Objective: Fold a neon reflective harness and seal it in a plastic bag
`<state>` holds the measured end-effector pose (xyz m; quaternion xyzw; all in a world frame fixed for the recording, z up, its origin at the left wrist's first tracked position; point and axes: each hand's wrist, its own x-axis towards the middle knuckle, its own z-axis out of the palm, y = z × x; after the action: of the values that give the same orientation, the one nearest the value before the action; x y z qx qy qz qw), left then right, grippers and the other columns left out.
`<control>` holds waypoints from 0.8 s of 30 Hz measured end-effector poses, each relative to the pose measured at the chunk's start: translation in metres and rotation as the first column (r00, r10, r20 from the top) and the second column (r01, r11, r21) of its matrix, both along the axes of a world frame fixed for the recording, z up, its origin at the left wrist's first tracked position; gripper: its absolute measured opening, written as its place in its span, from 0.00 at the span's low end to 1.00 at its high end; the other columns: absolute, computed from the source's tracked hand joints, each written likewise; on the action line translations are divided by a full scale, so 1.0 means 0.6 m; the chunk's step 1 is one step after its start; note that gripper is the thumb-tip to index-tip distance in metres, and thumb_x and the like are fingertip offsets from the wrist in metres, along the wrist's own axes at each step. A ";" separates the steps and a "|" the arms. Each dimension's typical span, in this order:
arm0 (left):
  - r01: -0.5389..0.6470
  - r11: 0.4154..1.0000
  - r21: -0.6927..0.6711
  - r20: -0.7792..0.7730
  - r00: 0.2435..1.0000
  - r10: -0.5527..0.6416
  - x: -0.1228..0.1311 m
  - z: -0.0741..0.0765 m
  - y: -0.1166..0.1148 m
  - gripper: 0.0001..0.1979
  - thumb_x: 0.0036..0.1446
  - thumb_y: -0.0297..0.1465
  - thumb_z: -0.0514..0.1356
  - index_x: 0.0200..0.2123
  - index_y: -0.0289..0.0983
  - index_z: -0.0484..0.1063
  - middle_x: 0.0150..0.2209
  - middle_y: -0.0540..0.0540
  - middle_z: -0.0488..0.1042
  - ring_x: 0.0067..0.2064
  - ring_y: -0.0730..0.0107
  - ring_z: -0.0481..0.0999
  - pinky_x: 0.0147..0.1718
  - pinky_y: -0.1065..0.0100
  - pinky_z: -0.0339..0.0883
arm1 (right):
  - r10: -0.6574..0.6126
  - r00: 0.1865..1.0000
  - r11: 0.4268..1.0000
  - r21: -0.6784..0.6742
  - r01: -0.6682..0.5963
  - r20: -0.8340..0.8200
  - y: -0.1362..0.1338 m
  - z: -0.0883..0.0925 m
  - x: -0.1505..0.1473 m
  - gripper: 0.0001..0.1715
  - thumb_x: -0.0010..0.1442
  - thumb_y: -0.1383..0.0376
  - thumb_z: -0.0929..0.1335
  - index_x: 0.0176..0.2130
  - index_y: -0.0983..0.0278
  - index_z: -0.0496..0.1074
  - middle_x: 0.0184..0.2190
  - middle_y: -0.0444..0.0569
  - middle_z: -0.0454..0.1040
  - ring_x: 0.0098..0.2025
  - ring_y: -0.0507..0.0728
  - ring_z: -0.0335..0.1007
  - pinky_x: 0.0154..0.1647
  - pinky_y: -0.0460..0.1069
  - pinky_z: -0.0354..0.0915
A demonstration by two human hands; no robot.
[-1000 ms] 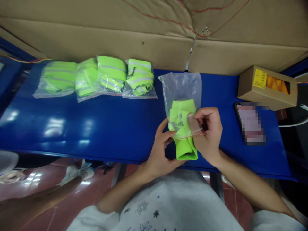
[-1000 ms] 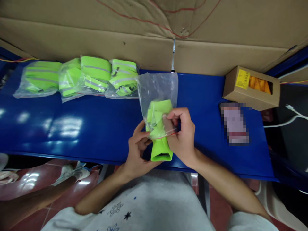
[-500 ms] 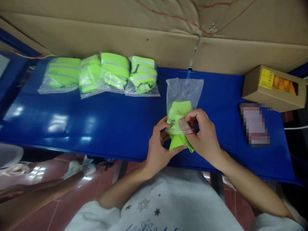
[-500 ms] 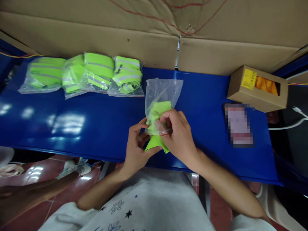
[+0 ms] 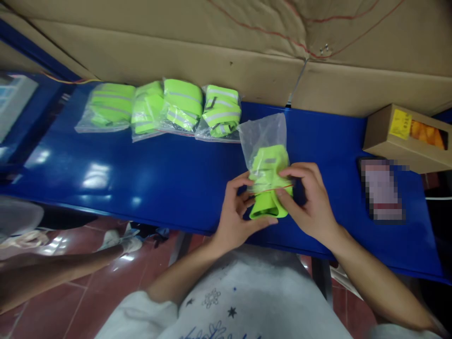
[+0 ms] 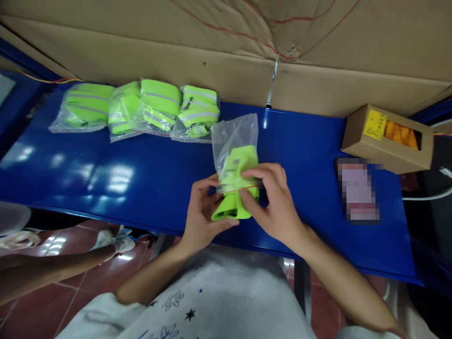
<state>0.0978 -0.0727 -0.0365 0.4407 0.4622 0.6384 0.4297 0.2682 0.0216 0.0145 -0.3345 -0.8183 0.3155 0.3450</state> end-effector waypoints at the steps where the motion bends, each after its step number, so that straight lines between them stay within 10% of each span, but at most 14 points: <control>1: 0.045 0.999 0.005 -0.006 0.999 -0.045 0.001 0.002 -0.002 0.40 0.47 0.39 0.79 0.58 0.46 0.62 0.72 0.38 0.55 0.57 0.60 0.79 0.51 0.60 0.81 | -0.042 0.999 0.999 -0.001 0.042 -0.035 0.001 -0.004 -0.001 0.16 0.67 0.66 0.70 0.54 0.56 0.70 0.49 0.50 0.69 0.54 0.60 0.69 0.55 0.58 0.69; 9: -0.055 0.998 0.039 -0.036 0.998 0.056 0.004 -0.010 -0.001 0.34 0.55 0.39 0.75 0.60 0.47 0.63 0.69 0.39 0.60 0.55 0.64 0.80 0.50 0.66 0.79 | 0.001 0.995 0.996 -0.083 -0.009 -0.104 -0.005 -0.005 0.002 0.19 0.69 0.62 0.70 0.58 0.55 0.71 0.53 0.51 0.68 0.56 0.60 0.69 0.58 0.58 0.70; 15: -0.189 0.981 0.043 -0.109 0.975 0.193 -0.007 -0.013 -0.002 0.41 0.48 0.40 0.78 0.61 0.47 0.64 0.58 0.42 0.70 0.59 0.61 0.75 0.56 0.61 0.75 | 0.156 0.984 0.986 0.042 -0.160 0.085 -0.004 -0.001 0.013 0.54 0.53 0.47 0.80 0.71 0.50 0.61 0.61 0.56 0.64 0.65 0.70 0.63 0.63 0.64 0.69; 24: -0.114 0.990 0.086 -0.189 0.974 0.129 -0.007 0.006 -0.003 0.24 0.61 0.29 0.70 0.59 0.47 0.74 0.50 0.45 0.68 0.52 0.68 0.74 0.56 0.61 0.74 | 0.012 0.988 0.992 -0.124 -0.032 -0.152 0.006 -0.038 -0.004 0.23 0.58 0.61 0.79 0.49 0.56 0.71 0.42 0.46 0.73 0.42 0.56 0.72 0.42 0.52 0.73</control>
<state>0.0937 -0.0746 -0.0330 0.4877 0.5036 0.6343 0.3259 0.2659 0.0253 -0.0081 -0.3217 -0.7719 0.3947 0.3806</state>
